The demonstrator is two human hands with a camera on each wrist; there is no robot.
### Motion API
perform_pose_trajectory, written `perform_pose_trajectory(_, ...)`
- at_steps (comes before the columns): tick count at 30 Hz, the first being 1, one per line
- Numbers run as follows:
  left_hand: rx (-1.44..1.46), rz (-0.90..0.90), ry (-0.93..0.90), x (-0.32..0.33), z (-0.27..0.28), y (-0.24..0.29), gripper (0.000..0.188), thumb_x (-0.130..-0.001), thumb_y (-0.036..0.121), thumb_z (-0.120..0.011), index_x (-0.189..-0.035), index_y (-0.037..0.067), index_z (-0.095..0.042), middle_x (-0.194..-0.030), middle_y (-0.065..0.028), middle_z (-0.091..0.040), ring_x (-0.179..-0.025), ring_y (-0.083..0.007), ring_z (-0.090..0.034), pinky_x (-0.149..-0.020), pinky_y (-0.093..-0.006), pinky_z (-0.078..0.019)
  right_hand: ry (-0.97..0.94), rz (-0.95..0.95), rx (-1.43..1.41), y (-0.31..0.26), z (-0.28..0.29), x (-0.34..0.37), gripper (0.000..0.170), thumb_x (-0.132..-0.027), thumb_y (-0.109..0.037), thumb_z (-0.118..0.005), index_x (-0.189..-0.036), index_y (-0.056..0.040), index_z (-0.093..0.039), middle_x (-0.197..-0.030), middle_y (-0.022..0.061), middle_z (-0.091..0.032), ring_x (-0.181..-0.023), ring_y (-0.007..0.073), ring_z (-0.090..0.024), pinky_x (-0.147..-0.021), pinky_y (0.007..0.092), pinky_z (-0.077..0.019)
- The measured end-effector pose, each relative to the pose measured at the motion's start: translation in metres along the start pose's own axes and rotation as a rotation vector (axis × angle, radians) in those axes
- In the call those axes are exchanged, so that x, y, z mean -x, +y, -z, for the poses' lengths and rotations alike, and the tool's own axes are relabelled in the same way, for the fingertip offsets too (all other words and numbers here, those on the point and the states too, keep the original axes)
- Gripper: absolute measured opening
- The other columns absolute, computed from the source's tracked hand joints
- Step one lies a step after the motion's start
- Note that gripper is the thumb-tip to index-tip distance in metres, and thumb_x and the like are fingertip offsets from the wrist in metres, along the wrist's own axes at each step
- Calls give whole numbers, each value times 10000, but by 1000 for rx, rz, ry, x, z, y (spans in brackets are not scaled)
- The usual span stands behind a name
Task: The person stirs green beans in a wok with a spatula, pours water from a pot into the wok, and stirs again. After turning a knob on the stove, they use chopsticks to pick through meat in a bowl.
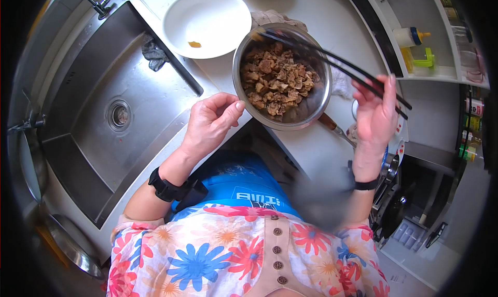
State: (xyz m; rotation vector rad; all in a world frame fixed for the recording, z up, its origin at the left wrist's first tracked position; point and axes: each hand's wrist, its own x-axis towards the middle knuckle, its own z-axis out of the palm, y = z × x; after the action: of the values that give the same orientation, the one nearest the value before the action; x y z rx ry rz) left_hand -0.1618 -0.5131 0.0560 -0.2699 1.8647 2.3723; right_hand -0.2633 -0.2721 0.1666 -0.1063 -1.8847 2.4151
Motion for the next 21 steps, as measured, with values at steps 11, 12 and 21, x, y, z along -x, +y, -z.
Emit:
perform_pose_trajectory(11, 53, -1, -27, -3, -3, 1, 189, -876, 191, -538, -863, 10, -589, -726, -28, -597, -602, -65, -539, -533, -193, -419, -50, 291, 660, -46, 10, -2, 285, -892, -259, -503, -877, 20, -562, -736, 107, -611, -652, 186, -627, -533, 258, -509)
perform_pose_trajectory(12, 56, 1, -33, -3, -2, 1, 190, -878, 190, -533, -858, 8, -585, -729, -29, -598, -601, -65, -539, -534, -193, -418, -54, 291, 717, -48, 13, -1, 262, -892, -232, -508, -856, 18, -577, -720, 91, -608, -640, 161, -617, -533, 240, -493)
perform_pose_trajectory(21, 32, 28, -59, -5, -5, 7, 200, -880, 194, -518, -817, 12, -574, -713, -13, -582, -594, -67, -529, -539, -195, -414, -92, 207, 524, -7, 16, 18, 227, -891, -178, -508, -848, 37, -568, -743, 86, -591, -651, 160, -617, -532, 251, -516)
